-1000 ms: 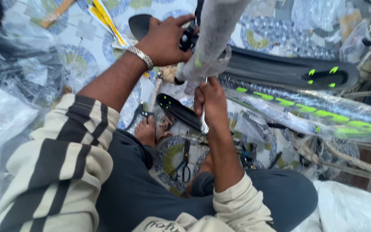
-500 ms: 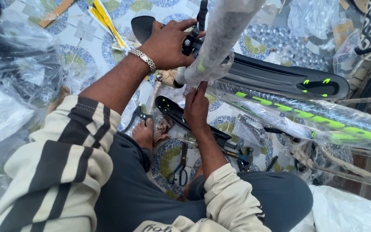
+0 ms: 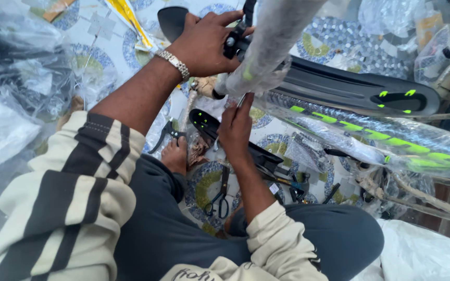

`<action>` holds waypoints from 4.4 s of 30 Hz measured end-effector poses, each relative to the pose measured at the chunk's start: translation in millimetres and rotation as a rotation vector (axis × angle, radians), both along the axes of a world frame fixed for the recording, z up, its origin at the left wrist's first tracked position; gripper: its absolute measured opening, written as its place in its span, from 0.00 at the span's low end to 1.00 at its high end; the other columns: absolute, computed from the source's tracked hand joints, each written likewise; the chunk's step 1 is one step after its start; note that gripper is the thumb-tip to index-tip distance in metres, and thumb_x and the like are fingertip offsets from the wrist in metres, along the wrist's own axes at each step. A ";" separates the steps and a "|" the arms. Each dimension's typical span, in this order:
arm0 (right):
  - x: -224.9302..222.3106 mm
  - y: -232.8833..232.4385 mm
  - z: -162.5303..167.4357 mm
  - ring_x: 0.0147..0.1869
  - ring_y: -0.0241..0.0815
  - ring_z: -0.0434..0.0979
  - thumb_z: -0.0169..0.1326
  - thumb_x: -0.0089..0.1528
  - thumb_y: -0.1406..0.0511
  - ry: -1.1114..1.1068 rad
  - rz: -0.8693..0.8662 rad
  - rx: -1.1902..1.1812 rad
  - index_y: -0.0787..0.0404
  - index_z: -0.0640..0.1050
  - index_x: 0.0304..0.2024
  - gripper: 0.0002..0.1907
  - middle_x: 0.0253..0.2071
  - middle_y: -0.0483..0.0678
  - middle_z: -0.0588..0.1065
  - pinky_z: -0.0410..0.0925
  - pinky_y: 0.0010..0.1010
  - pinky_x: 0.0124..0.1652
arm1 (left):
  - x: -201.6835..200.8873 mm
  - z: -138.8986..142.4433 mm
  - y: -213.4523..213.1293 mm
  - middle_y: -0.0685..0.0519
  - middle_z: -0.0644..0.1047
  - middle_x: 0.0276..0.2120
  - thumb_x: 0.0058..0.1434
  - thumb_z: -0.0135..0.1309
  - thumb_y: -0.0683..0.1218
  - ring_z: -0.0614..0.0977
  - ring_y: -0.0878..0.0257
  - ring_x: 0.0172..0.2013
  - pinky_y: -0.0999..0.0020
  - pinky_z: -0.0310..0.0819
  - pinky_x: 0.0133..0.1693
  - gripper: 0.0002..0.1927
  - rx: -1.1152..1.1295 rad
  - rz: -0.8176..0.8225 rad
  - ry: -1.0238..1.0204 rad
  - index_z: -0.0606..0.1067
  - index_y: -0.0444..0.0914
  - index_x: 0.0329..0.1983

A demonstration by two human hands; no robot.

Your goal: The person sits on the floor and uses a wrench and pliers to attach a black plastic fender to a bicycle frame. They handle tools and bike components on a tiled floor covered with plastic wrap.

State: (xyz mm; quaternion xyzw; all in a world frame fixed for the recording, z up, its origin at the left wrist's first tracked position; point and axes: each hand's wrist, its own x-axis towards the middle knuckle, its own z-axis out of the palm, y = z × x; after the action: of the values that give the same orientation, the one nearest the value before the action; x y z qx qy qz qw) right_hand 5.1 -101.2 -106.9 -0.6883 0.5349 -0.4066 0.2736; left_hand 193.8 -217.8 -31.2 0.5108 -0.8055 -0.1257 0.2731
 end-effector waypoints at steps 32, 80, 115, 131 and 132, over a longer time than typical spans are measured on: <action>-12.5 -12.7 -29.6 0.29 0.58 0.79 0.42 0.76 0.66 0.095 0.000 -0.062 0.72 0.54 0.73 0.26 0.30 0.62 0.77 0.66 0.45 0.29 | -1.8 1.8 1.7 0.48 0.66 0.70 0.53 0.62 0.62 0.70 0.46 0.61 0.40 0.56 0.55 0.38 -0.003 0.003 0.007 0.74 0.52 0.69; -17.5 -18.0 -37.9 0.30 0.61 0.80 0.42 0.75 0.64 0.087 0.018 -0.043 0.75 0.54 0.71 0.28 0.30 0.61 0.78 0.68 0.47 0.28 | 0.5 3.0 1.7 0.46 0.66 0.70 0.53 0.60 0.61 0.71 0.44 0.60 0.37 0.54 0.54 0.38 -0.029 -0.011 -0.039 0.73 0.50 0.69; -21.1 -21.2 -41.6 0.27 0.59 0.78 0.44 0.76 0.65 0.216 -0.002 -0.113 0.74 0.57 0.71 0.25 0.26 0.59 0.76 0.65 0.47 0.27 | -1.9 4.5 0.8 0.48 0.66 0.70 0.51 0.62 0.63 0.69 0.46 0.61 0.39 0.54 0.53 0.38 0.026 0.011 -0.024 0.75 0.50 0.67; -9.9 8.5 64.0 0.22 0.33 0.68 0.38 0.73 0.67 -0.393 0.015 0.353 0.62 0.43 0.80 0.36 0.22 0.43 0.69 0.66 0.30 0.25 | 2.3 0.7 -0.8 0.46 0.67 0.70 0.54 0.61 0.63 0.71 0.44 0.61 0.37 0.54 0.54 0.32 -0.042 -0.012 -0.012 0.79 0.46 0.59; -11.4 8.3 51.0 0.21 0.34 0.68 0.39 0.73 0.67 -0.310 0.030 0.298 0.63 0.42 0.80 0.36 0.21 0.44 0.70 0.66 0.31 0.24 | 1.8 0.5 -0.6 0.46 0.67 0.70 0.54 0.61 0.63 0.70 0.44 0.61 0.36 0.54 0.54 0.33 -0.042 -0.011 -0.011 0.78 0.46 0.62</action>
State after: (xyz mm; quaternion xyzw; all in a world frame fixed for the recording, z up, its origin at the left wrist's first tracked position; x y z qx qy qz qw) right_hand -6.3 -92.9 -55.9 -0.5773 0.5304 -0.4200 0.4571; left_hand 195.6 -218.5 -30.7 0.5012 -0.8122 -0.1075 0.2786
